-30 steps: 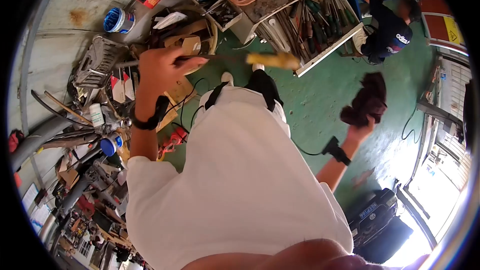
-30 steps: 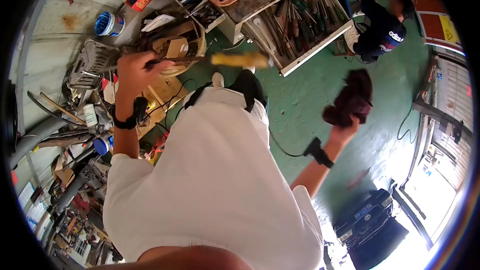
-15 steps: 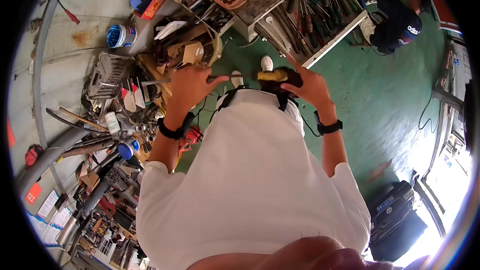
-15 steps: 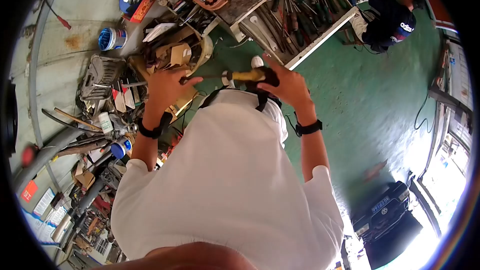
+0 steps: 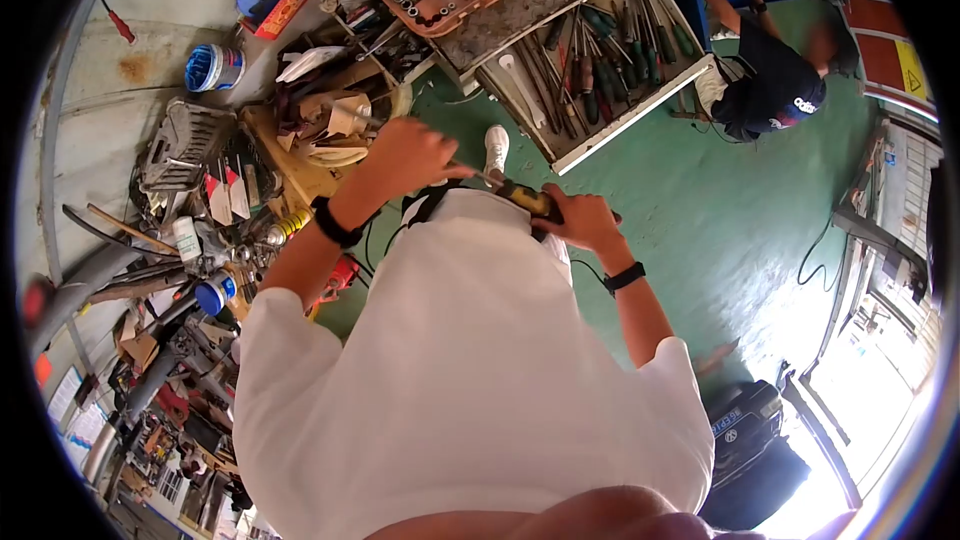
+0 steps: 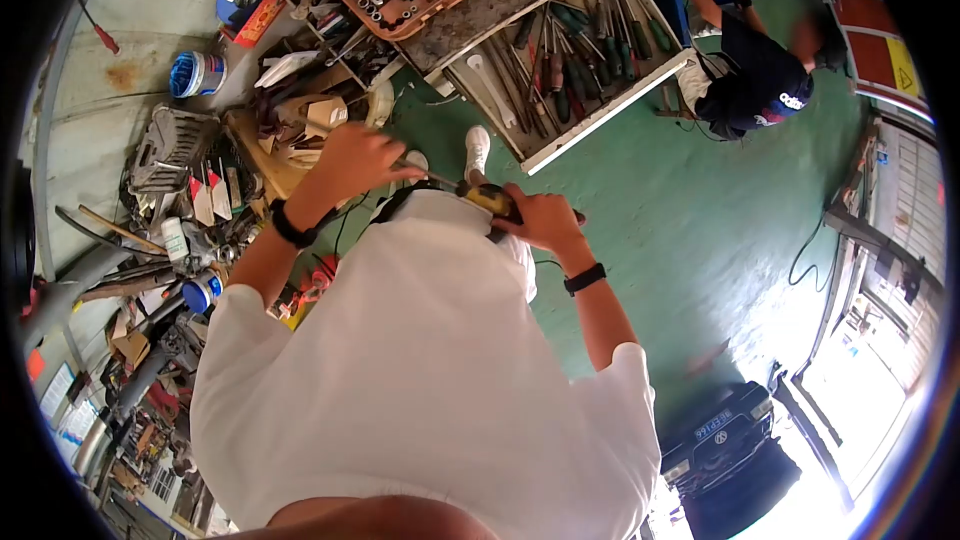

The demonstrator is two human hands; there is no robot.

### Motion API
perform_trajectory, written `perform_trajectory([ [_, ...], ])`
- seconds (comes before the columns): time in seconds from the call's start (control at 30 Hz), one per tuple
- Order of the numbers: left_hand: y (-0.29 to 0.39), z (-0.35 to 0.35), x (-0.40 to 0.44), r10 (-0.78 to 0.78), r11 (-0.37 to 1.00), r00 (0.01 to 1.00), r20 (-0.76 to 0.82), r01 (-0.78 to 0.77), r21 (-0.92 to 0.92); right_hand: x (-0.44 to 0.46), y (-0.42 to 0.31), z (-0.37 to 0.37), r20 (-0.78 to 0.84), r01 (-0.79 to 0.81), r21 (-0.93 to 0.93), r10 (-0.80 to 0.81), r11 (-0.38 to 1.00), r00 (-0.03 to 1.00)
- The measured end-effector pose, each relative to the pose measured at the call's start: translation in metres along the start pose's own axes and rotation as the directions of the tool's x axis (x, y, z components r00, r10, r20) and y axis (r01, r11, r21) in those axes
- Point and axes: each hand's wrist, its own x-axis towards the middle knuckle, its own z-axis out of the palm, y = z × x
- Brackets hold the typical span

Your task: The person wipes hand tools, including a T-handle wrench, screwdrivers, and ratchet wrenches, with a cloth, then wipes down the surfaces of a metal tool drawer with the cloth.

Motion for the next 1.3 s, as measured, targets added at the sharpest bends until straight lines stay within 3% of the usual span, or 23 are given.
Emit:
perform_trajectory([
  [0.13,-0.016,0.014,0.049,0.033,0.999,0.999,0.009,-0.033,-0.015,0.007,0.030,-0.002,-0.026,-0.046,-0.057,0.044,0.997,0.999],
  [0.17,-0.020,0.028,0.060,0.056,0.994,0.996,-0.066,-0.062,-0.088,0.003,0.038,-0.005,-0.028,-0.048,-0.060,0.046,0.997,0.999],
  [0.2,-0.018,0.029,0.071,0.074,0.983,0.987,-0.141,-0.096,-0.158,0.000,0.044,-0.012,0.062,-0.106,0.206,0.095,0.973,0.994],
  [0.23,-0.014,0.030,0.078,0.021,0.965,0.999,-0.029,-0.028,-0.260,-0.004,0.050,-0.017,0.158,-0.179,0.453,0.119,0.873,0.980],
  [0.27,-0.009,0.030,0.084,0.028,0.965,0.999,-0.027,-0.034,-0.259,-0.010,0.057,-0.011,0.156,-0.181,0.459,0.122,0.870,0.980],
  [0.33,-0.001,0.026,0.098,0.088,0.956,0.975,-0.205,-0.141,-0.259,-0.023,0.080,0.020,0.008,-0.148,0.500,0.166,0.853,0.986],
  [0.37,0.002,0.021,0.102,0.089,0.917,0.973,-0.215,-0.164,-0.363,-0.029,0.097,0.050,-0.119,-0.076,0.540,0.165,0.838,0.979],
  [0.4,0.004,0.021,0.101,0.090,0.917,0.973,-0.213,-0.164,-0.363,-0.037,0.105,0.066,-0.118,-0.075,0.541,0.165,0.838,0.979],
  [0.47,0.001,0.020,0.104,0.101,0.931,0.976,-0.191,-0.161,-0.328,-0.047,0.115,0.079,-0.035,-0.232,0.686,0.349,0.690,0.936],
  [0.5,-0.002,0.022,0.103,0.103,0.914,0.980,-0.168,-0.160,-0.372,-0.050,0.111,0.082,-0.069,-0.215,0.767,0.411,0.604,0.909],
  [0.63,-0.012,0.041,0.089,0.003,0.892,0.997,-0.071,-0.035,-0.450,-0.034,0.141,0.119,-0.177,-0.180,0.794,0.504,0.581,0.846],
  [0.73,-0.022,0.055,0.080,-0.075,0.862,0.990,-0.117,0.005,-0.507,-0.003,0.157,0.110,-0.240,-0.220,0.730,0.544,0.647,0.804],
  [0.8,-0.032,0.072,0.073,-0.312,0.754,0.949,0.042,0.275,-0.596,0.014,0.168,0.100,-0.304,-0.204,0.713,0.558,0.671,0.772],
  [0.93,-0.049,0.096,0.061,-0.447,0.741,0.893,0.053,0.403,-0.537,0.048,0.185,0.075,-0.325,-0.120,0.713,0.477,0.691,0.817],
  [1.1,-0.048,0.087,0.045,-0.458,0.712,0.878,0.139,0.456,-0.534,0.090,0.219,0.056,-0.145,-0.210,0.738,0.455,0.641,0.879],
  [1.2,-0.051,0.076,0.036,-0.517,0.662,0.838,0.174,0.521,-0.540,0.122,0.248,0.070,-0.287,-0.107,0.675,0.393,0.730,0.874],
  [1.23,-0.055,0.080,0.030,-0.537,0.671,0.832,0.136,0.519,-0.530,0.127,0.252,0.068,-0.277,-0.095,0.706,0.398,0.701,0.875],
  [1.27,-0.062,0.083,0.025,-0.549,0.687,0.830,0.094,0.513,-0.515,0.137,0.258,0.063,-0.198,-0.217,0.641,0.431,0.737,0.881],
  [1.3,-0.055,0.073,0.028,-0.597,0.588,0.796,0.094,0.514,-0.625,0.145,0.260,0.061,-0.157,-0.266,0.641,0.461,0.721,0.873],
])
